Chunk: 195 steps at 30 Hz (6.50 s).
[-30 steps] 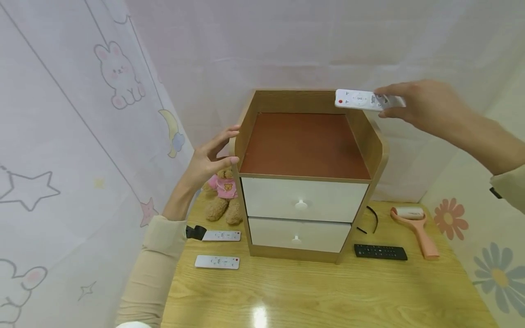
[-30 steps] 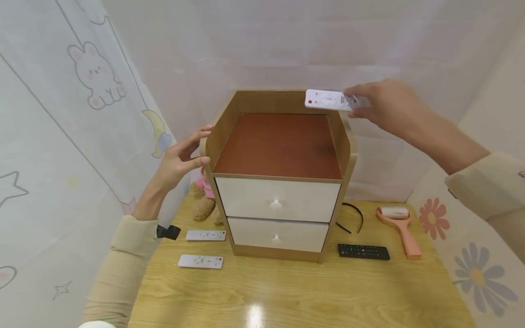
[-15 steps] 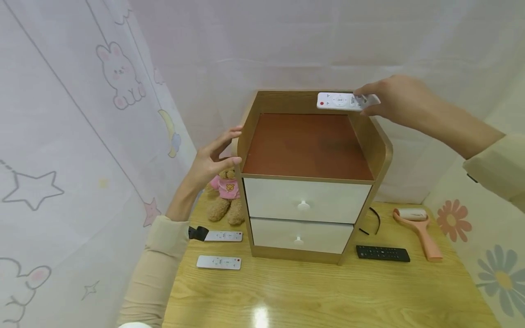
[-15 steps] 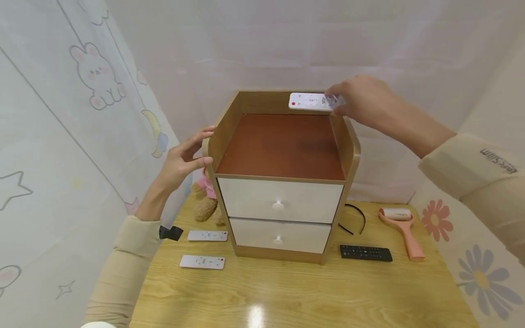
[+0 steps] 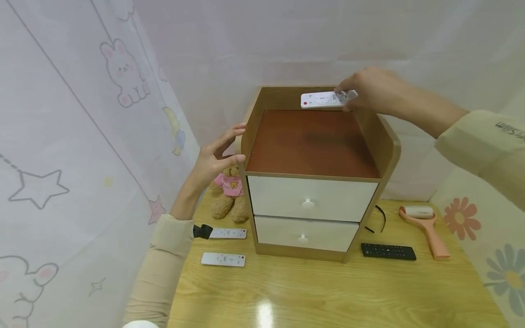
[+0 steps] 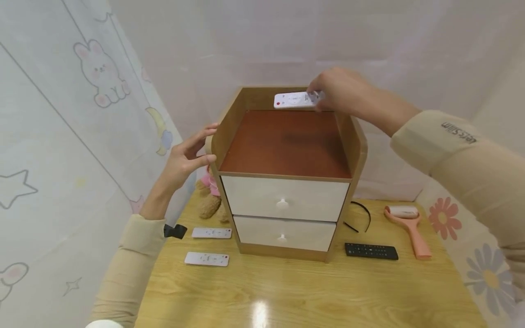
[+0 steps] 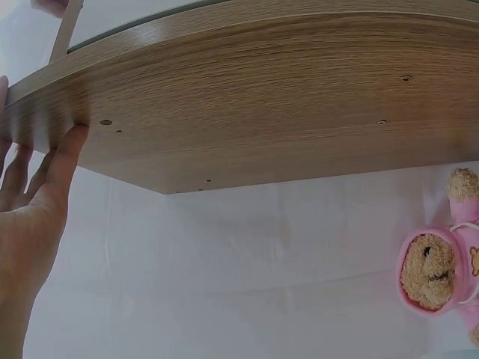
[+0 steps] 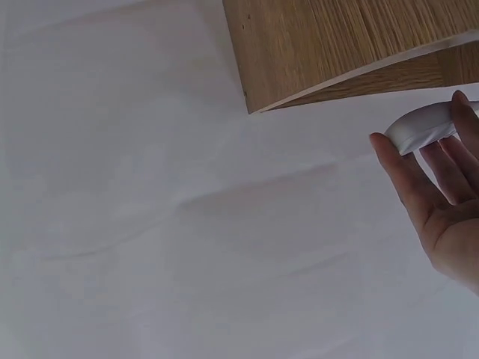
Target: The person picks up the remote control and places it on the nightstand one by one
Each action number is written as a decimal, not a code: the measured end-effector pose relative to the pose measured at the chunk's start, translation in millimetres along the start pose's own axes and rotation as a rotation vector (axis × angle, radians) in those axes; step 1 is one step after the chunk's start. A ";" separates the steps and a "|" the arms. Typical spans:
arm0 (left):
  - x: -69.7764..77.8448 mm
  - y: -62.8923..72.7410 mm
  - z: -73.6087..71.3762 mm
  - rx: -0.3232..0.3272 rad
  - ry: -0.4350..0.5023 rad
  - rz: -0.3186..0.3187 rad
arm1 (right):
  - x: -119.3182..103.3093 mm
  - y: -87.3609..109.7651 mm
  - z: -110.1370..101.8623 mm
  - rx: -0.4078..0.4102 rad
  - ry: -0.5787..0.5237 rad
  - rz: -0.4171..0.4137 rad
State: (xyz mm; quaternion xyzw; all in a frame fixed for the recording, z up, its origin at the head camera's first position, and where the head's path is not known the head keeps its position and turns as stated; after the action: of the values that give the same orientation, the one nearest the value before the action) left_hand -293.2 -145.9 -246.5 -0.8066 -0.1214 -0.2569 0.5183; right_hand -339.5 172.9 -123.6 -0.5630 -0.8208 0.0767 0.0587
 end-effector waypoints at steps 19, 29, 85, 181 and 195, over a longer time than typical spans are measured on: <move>3.8 5.2 6.0 0.019 0.031 -0.066 | -24.1 -41.7 47.6 -0.130 0.005 -0.009; 5.4 0.6 9.5 0.019 0.018 -0.067 | -22.4 -43.6 65.0 -0.164 -0.001 0.025; 6.4 2.1 -1.9 0.029 0.058 0.004 | -13.2 100.8 7.0 0.393 -0.209 -0.054; -2.6 28.1 -26.3 0.036 0.006 0.028 | 164.8 196.9 419.0 -0.125 -0.262 0.226; 0.8 28.3 -24.6 0.037 0.012 0.015 | 169.4 204.4 434.6 -0.221 -0.353 0.278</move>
State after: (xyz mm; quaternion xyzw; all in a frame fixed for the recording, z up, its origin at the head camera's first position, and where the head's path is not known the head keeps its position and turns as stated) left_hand -286.5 -180.3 -259.8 -0.7963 -0.1170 -0.2554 0.5357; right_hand -292.6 377.4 -587.6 -0.6513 -0.7364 0.0910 -0.1587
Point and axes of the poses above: each hand's wrist, its own y-axis away from the middle knuckle, its own z-axis out of the palm, x = y × z, the point moved 5 cm from there along -y, towards the middle knuckle, and after that the axes turned 12 degrees about z, right-handed, at the moved point
